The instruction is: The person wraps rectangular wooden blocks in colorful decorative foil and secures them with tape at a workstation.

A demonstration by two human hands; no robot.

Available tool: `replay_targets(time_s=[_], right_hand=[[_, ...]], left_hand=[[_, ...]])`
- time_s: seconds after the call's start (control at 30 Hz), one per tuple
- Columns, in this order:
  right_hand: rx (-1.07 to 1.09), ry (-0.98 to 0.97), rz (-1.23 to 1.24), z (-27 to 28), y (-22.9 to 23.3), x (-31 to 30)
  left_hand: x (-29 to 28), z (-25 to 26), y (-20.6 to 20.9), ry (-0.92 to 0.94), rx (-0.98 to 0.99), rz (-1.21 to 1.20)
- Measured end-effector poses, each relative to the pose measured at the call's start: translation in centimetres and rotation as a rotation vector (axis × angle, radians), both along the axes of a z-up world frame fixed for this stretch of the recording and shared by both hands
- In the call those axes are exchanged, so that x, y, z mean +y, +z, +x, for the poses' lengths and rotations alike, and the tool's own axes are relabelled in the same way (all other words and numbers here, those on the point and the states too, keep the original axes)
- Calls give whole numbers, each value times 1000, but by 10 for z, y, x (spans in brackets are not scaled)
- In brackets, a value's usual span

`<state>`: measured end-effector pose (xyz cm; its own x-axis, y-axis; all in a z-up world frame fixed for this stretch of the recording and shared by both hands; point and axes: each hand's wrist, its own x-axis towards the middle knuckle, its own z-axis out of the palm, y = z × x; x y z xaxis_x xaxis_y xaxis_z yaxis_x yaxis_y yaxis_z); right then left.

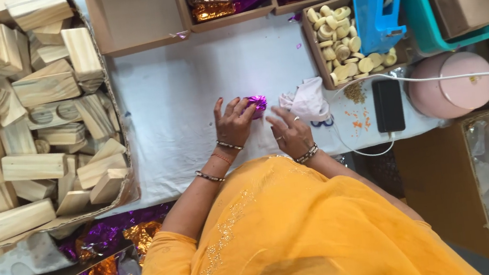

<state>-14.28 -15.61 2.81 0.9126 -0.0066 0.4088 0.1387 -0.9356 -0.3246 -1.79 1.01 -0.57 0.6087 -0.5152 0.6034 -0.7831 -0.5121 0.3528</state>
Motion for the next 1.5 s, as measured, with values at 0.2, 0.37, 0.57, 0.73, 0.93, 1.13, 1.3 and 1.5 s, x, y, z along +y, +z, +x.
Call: replay_targets(time_s=[0.2, 0.37, 0.57, 0.73, 0.93, 1.13, 1.3, 1.5], right_hand=[[570, 32, 20, -44, -55, -73], [848, -86, 162, -83, -51, -119], [929, -232, 237, -115, -56, -206], [494, -456, 657, -81, -72, -294], [50, -669, 829, -11, -31, -330], [-104, -773, 490, 34, 0, -340], [-40, -875, 472, 61, -22, -369], [-18, -826, 618, 67, -26, -382]], left_hand=[[-1, -3, -7, 55, 18, 60], [-7, -2, -4, 98, 92, 51], [-13, -4, -4, 169, 131, 53], [-17, -8, -2, 218, 165, 54], [-18, -18, -3, 259, 166, 49], [-21, -24, -4, 286, 155, 56], [-22, -25, -4, 298, 154, 68], [-21, -23, -2, 277, 169, 70]])
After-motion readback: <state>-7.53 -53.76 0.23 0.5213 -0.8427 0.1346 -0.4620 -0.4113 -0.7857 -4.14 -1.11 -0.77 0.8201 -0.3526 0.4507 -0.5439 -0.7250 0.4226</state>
